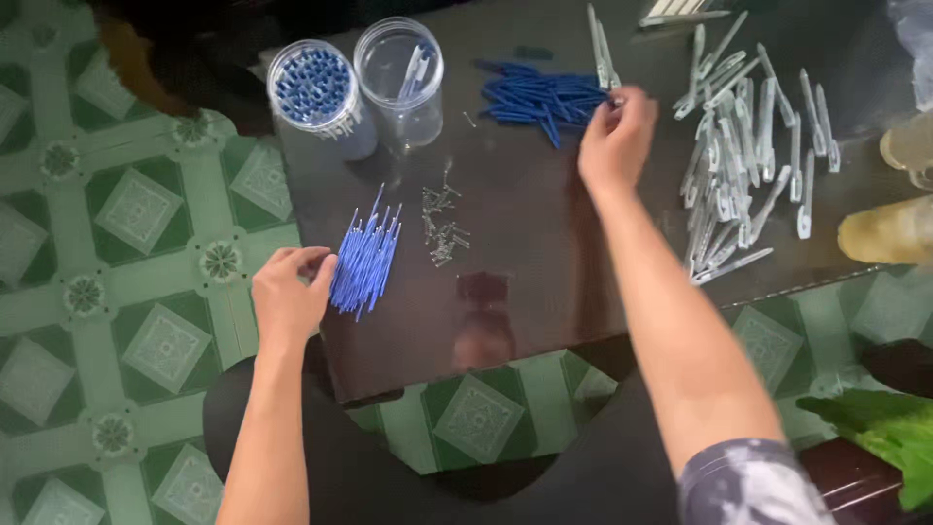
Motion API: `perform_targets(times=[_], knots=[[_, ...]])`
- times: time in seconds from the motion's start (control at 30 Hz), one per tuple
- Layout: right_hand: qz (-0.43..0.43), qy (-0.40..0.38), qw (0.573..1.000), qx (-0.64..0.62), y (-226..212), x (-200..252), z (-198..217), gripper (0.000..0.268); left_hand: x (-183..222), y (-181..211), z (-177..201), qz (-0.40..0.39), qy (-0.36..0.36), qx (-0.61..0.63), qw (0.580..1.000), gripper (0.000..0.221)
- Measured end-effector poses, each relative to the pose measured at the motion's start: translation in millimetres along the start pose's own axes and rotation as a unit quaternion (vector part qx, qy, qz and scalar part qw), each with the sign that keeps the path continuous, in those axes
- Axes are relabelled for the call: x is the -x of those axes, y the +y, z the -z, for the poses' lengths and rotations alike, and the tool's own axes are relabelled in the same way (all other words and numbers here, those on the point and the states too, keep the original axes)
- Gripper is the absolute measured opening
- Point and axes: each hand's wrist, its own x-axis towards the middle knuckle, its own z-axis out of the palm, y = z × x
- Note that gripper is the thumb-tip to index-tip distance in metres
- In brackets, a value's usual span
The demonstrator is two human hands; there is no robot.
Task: The person assembles ballpoint pens by hand, inserting ink cartridges and tips into clear plastic barrels and securing them with end caps.
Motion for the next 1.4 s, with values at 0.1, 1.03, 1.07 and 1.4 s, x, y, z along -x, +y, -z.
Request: perform_targets(times=[0.1, 1.03, 1.07, 1.4], knots=[[-0.1, -0.058, 0.993, 0.023, 28.0, -31.0, -4.5, 0.008, -3.0, 13.6, 8.6, 0.0, -0.067, -0.014, 0.998, 0.015], [-0.414, -0.166, 0.813, -0.374, -150.2, 143.2, 142.3, 0.029, -3.1, -0.5, -9.6, 0.05, -0.052, -0.025, 0.997, 0.008], [-0.416, -0.19, 0.795, -0.398, -143.7, 160.5, 140.3, 0.029, -0.7, -4.7, -11.3, 0.038, -0.044, -0.02, 0.998, 0.007], [-0.445, -0.182, 0.763, -0.432, -131.4, 150.7, 140.2, 0.019, -4.1, -25.2, -24.3, -0.024, 0.042, -0.052, 0.997, 0.005]])
